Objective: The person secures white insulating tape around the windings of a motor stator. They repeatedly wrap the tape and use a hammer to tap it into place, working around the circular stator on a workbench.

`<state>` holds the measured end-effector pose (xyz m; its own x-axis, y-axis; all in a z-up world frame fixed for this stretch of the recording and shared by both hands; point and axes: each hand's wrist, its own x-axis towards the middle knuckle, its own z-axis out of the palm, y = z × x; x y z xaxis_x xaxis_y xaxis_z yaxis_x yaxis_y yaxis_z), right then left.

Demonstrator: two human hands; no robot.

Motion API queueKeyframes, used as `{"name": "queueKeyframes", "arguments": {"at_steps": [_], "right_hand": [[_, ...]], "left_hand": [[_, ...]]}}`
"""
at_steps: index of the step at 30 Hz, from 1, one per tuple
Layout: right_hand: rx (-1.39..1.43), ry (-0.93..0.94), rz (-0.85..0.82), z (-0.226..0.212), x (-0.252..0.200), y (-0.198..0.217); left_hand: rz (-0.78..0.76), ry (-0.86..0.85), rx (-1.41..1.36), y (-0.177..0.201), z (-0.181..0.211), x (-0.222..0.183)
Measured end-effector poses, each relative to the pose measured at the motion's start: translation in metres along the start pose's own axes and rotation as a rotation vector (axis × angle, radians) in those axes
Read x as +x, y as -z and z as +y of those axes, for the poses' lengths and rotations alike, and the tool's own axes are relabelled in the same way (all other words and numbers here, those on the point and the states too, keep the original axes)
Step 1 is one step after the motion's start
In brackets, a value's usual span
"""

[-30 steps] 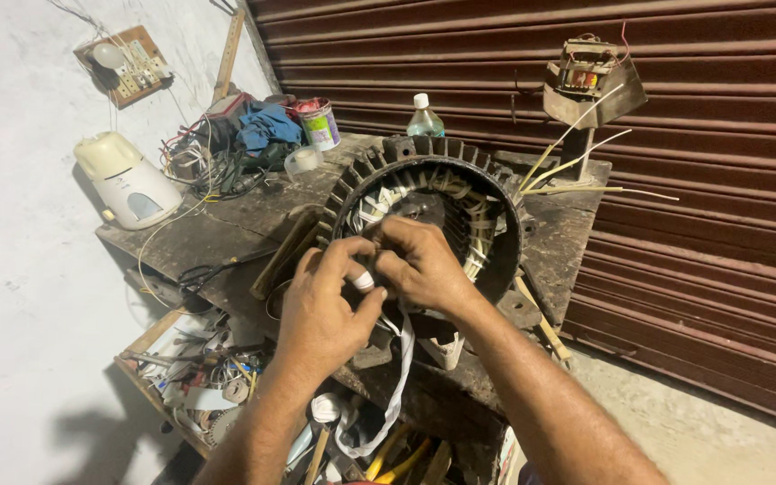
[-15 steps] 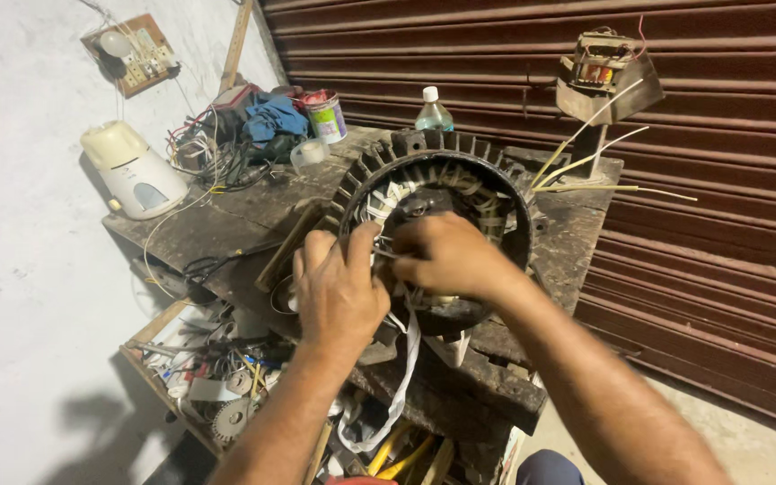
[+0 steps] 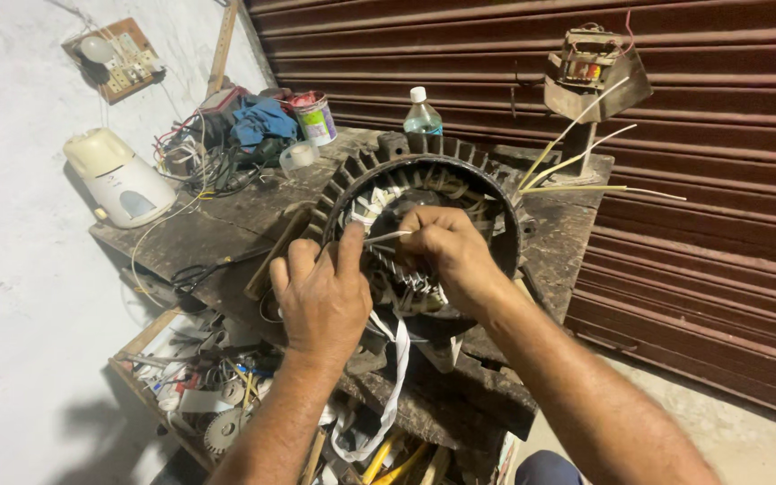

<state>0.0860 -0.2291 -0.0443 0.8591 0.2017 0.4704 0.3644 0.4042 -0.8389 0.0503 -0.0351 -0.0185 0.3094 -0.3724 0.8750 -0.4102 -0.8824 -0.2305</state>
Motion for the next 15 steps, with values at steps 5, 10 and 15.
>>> {"name": "queueKeyframes", "arguments": {"at_steps": [5,10,15], "right_hand": [[0.129,0.142,-0.023,0.002,-0.007,-0.022],[-0.545,-0.181,0.088,-0.036,-0.021,-0.044],[-0.720,0.018,-0.027,-0.084,-0.023,-0.053]], "left_hand": [[0.012,0.004,-0.022,-0.004,-0.002,-0.005],[-0.060,0.075,-0.025,-0.009,-0.005,-0.007],[0.003,-0.003,-0.235,0.003,-0.006,-0.007]]}}
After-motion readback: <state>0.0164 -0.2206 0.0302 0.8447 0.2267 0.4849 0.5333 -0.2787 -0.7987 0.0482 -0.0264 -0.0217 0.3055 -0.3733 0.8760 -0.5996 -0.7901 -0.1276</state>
